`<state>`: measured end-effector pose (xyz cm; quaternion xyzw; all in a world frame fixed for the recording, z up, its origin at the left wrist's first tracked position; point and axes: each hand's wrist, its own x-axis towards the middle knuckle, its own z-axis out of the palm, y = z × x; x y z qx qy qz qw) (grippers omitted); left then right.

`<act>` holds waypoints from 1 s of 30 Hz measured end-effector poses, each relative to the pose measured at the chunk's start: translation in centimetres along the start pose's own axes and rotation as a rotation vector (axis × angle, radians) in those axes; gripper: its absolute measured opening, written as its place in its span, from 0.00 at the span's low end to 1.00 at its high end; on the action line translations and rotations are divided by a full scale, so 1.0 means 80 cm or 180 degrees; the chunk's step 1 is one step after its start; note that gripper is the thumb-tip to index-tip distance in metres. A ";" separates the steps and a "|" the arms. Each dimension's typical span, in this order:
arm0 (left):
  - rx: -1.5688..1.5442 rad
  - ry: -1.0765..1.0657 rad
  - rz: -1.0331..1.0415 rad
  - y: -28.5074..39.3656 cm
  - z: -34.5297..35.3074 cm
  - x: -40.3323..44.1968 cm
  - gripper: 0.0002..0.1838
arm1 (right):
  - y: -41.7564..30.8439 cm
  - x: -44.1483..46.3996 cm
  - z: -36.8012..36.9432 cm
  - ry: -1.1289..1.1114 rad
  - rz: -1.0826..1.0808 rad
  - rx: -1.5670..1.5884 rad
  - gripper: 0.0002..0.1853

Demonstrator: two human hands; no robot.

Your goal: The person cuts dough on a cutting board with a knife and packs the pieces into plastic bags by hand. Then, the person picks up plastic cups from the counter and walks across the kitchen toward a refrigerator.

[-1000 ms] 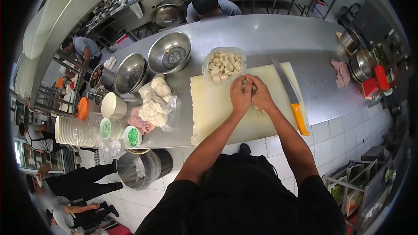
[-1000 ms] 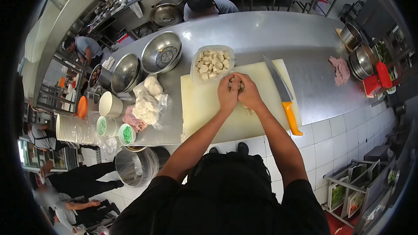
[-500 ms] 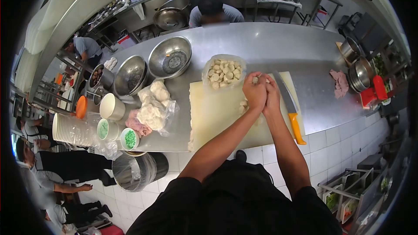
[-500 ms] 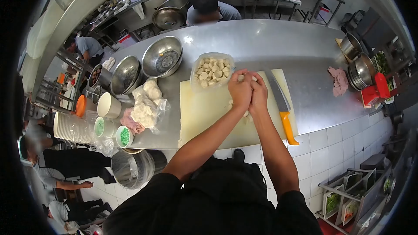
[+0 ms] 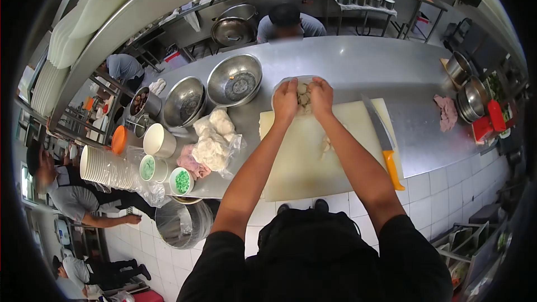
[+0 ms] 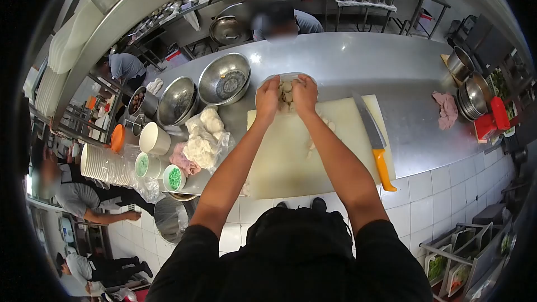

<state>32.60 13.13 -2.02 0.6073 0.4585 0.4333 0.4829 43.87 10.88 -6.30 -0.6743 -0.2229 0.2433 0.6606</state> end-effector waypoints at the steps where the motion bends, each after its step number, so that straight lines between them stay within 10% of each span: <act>1: 0.0170 -0.0166 0.0016 0.006 -0.004 -0.003 0.29 | -0.011 -0.003 -0.006 -0.0102 0.0074 0.0098 0.20; 7: 0.0337 -0.0325 0.0214 0.031 -0.027 -0.039 0.30 | -0.072 -0.048 -0.078 -0.0681 0.0137 0.0565 0.19; 10: 0.0916 -0.0493 0.1007 0.026 -0.044 -0.066 0.25 | -0.070 -0.106 -0.154 -0.0677 -0.0928 -0.0882 0.24; 12: 0.0990 -0.0767 0.1300 0.012 -0.049 -0.110 0.24 | -0.023 -0.147 -0.202 -0.0557 -0.1841 -0.1906 0.31; 18: 0.1403 -0.1605 0.1193 -0.042 -0.041 -0.178 0.33 | 0.031 -0.225 -0.218 -0.0847 -0.1429 -0.3179 0.62; 30: 0.1244 -0.1648 0.0325 -0.072 -0.009 -0.173 0.34 | 0.026 -0.072 -0.173 -0.2338 -0.2027 -0.2756 0.49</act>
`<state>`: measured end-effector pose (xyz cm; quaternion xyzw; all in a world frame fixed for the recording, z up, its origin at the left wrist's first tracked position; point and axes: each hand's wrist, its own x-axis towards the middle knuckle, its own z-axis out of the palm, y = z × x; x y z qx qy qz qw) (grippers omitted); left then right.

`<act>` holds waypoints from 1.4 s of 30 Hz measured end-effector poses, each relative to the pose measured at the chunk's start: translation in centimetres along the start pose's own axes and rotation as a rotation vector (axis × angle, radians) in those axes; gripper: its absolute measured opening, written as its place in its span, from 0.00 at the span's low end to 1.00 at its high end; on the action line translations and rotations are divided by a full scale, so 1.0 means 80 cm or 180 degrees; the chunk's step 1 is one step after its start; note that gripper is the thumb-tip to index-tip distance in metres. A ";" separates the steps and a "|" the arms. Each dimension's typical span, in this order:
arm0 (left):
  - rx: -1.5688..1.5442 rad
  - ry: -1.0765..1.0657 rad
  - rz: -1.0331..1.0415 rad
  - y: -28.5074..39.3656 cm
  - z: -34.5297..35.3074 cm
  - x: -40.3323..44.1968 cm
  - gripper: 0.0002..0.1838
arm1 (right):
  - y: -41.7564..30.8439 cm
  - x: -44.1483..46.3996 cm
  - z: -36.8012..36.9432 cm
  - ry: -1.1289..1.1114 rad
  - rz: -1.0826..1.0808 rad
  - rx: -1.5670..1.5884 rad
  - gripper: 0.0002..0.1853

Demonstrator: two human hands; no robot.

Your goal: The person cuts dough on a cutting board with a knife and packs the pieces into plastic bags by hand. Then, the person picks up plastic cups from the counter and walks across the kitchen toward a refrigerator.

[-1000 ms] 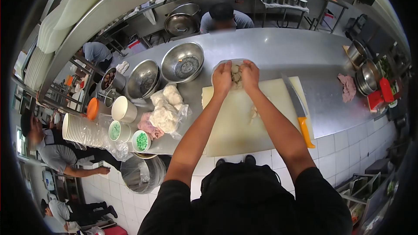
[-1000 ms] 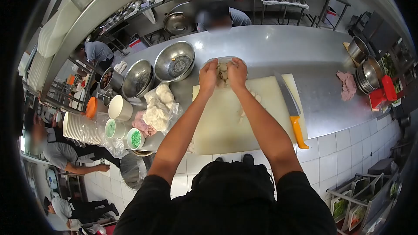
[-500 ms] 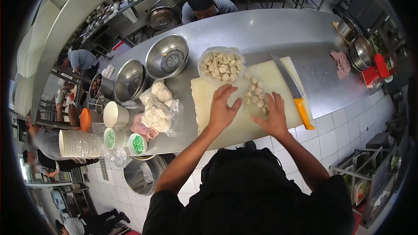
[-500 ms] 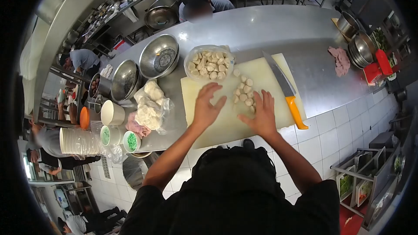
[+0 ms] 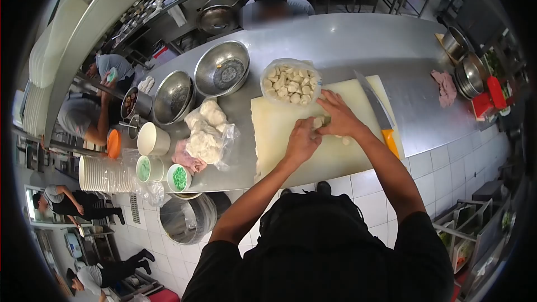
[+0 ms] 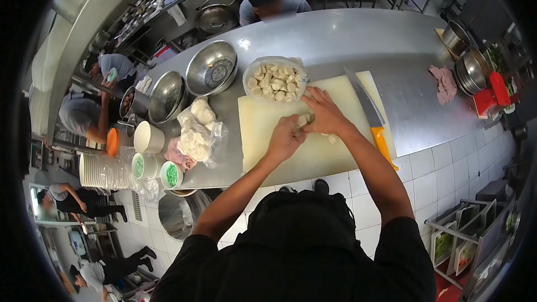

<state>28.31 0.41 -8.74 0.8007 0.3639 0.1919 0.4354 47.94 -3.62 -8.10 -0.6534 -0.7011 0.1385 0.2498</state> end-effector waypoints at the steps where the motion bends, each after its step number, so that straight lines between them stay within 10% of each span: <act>1: -0.0553 0.0199 -0.0450 0.000 0.002 0.000 0.33 | 0.000 0.002 0.005 -0.0004 0.0009 0.0134 0.46; 5: -0.3221 0.1178 -0.1599 0.020 -0.014 0.025 0.27 | -0.026 -0.005 0.014 0.0238 0.0023 0.0124 0.34; 15: -0.3453 0.1031 -0.1599 0.032 -0.058 0.082 0.10 | -0.038 -0.003 0.048 0.1031 -0.0095 -0.0657 0.06; 27: -0.3082 0.0703 -0.1503 0.052 -0.082 0.052 0.12 | 0.044 0.025 0.041 0.1230 0.0980 0.0548 0.09; 30: -0.3031 0.0686 -0.1454 0.042 -0.074 0.043 0.12 | 0.050 0.035 0.009 0.1009 0.2190 0.2884 0.09; 33: -0.3017 0.0704 -0.1387 0.038 -0.073 0.041 0.11 | -0.012 0.060 -0.040 0.1468 0.1945 0.3434 0.07; 42: -0.2962 0.0745 -0.1213 0.049 -0.076 0.039 0.09 | -0.098 0.157 -0.038 0.1198 0.1081 0.1174 0.18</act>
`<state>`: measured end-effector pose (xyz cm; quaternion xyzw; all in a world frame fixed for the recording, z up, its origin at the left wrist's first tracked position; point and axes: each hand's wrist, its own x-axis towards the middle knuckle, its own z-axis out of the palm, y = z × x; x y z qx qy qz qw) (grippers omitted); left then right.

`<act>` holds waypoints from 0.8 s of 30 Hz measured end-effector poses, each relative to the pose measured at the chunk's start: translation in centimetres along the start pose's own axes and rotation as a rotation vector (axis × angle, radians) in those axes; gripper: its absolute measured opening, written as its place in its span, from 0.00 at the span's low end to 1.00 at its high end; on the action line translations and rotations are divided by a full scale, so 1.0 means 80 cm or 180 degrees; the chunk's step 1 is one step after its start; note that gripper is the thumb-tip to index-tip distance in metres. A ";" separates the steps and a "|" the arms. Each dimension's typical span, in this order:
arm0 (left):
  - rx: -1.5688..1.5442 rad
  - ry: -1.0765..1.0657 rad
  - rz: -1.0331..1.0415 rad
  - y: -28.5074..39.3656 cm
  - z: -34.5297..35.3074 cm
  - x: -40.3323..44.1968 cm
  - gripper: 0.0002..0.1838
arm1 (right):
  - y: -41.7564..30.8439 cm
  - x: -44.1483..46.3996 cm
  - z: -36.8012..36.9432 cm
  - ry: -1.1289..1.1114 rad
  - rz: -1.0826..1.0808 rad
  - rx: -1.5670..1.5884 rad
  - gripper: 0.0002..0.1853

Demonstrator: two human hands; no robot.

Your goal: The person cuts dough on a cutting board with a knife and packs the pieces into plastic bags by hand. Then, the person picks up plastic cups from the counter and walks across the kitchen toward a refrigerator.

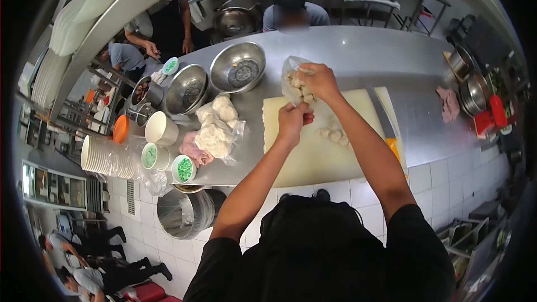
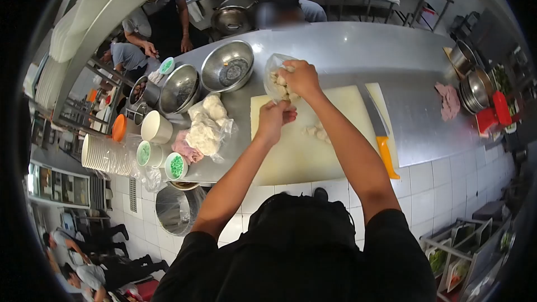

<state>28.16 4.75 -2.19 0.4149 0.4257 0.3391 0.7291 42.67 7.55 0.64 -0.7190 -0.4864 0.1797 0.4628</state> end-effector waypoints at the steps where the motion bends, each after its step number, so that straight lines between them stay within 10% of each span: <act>1: -0.0032 0.0000 0.0026 0.001 -0.002 -0.001 0.09 | 0.002 -0.011 -0.013 0.0214 -0.0139 0.0025 0.18; 5: -0.0015 0.0099 -0.0008 0.002 -0.007 -0.015 0.14 | 0.045 -0.106 -0.078 0.0643 -0.0626 -0.0357 0.20; 8: 0.1290 -0.0093 0.0196 -0.037 -0.019 -0.027 0.25 | 0.123 -0.209 -0.084 0.0246 -0.0527 -0.1038 0.31; 11: 0.3273 -0.0682 0.1735 -0.070 -0.011 -0.030 0.35 | 0.122 -0.239 -0.077 0.0126 -0.0414 -0.1391 0.40; 15: 0.4015 -0.0856 0.1745 -0.073 0.024 -0.008 0.33 | 0.107 -0.211 -0.065 -0.0040 -0.0435 -0.1542 0.46; 24: 0.3147 -0.0682 0.1315 -0.087 0.004 0.004 0.20 | 0.127 -0.178 -0.049 -0.0446 -0.1326 -0.1206 0.19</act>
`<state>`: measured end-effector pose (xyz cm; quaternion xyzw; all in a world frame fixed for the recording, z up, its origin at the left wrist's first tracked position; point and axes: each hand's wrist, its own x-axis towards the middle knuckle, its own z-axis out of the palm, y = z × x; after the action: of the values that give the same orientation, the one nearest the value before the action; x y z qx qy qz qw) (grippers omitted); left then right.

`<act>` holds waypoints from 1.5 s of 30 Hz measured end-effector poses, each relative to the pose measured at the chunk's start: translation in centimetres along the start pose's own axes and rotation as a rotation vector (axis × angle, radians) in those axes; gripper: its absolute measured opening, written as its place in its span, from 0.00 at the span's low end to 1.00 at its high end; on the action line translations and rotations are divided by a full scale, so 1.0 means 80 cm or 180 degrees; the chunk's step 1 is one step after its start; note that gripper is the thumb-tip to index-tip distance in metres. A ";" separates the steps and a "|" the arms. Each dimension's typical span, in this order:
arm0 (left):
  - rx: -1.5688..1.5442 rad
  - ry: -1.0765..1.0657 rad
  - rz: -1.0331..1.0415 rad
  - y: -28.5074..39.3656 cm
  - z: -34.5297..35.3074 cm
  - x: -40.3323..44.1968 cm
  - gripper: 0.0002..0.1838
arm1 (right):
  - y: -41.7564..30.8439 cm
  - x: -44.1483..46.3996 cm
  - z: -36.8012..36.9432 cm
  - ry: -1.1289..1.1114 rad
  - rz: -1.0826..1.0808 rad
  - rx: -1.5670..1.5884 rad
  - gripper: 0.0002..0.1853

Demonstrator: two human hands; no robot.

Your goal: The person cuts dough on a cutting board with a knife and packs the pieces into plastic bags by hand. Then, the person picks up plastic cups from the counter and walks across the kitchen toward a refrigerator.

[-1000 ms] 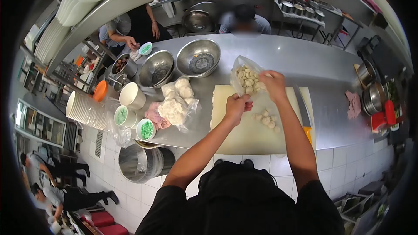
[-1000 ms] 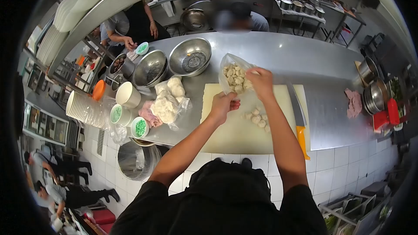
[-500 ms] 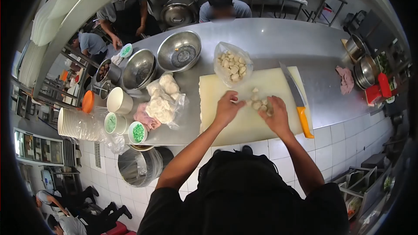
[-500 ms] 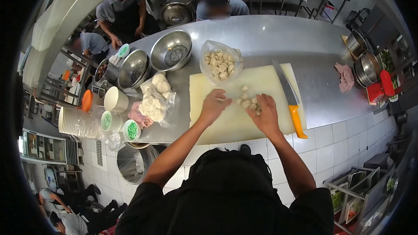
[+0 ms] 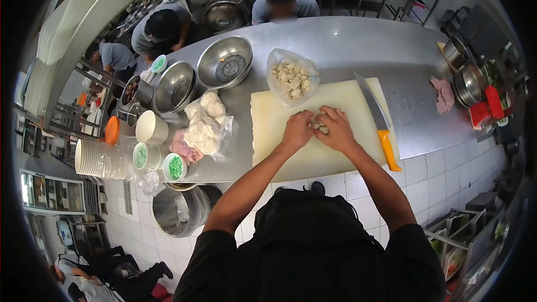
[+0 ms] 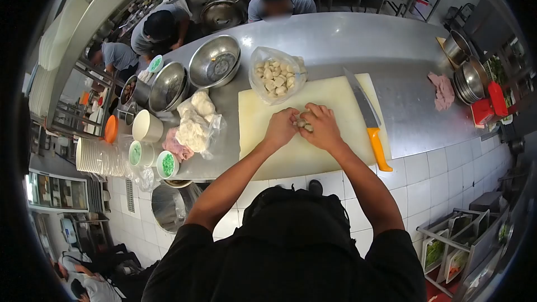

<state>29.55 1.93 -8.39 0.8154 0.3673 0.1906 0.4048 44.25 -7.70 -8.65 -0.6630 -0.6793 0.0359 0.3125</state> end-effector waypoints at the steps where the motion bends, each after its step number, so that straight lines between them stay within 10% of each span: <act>1: -0.0087 0.0033 -0.0040 0.000 0.000 -0.005 0.19 | -0.003 -0.002 0.004 0.0004 -0.0026 -0.0019 0.18; 21: -0.0027 0.1150 -0.0008 -0.009 -0.045 -0.082 0.13 | -0.009 -0.006 0.027 0.0654 0.0420 -0.0630 0.10; 31: 0.0849 0.0634 0.0873 0.012 -0.024 -0.086 0.23 | 0.044 0.016 -0.027 0.0355 0.2113 0.1196 0.09; 40: 0.0979 -0.0293 0.0601 0.058 0.065 -0.026 0.30 | 0.028 -0.037 -0.089 0.1121 0.3653 0.5695 0.14; 45: 0.0981 -0.0680 0.0629 0.054 0.075 -0.001 0.21 | 0.019 -0.073 -0.088 0.1060 0.3860 0.5484 0.09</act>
<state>35.07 -2.96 -8.55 0.9153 0.2654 0.0834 0.2912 48.51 -15.48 -5.92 -0.4424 0.0700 0.5627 0.6948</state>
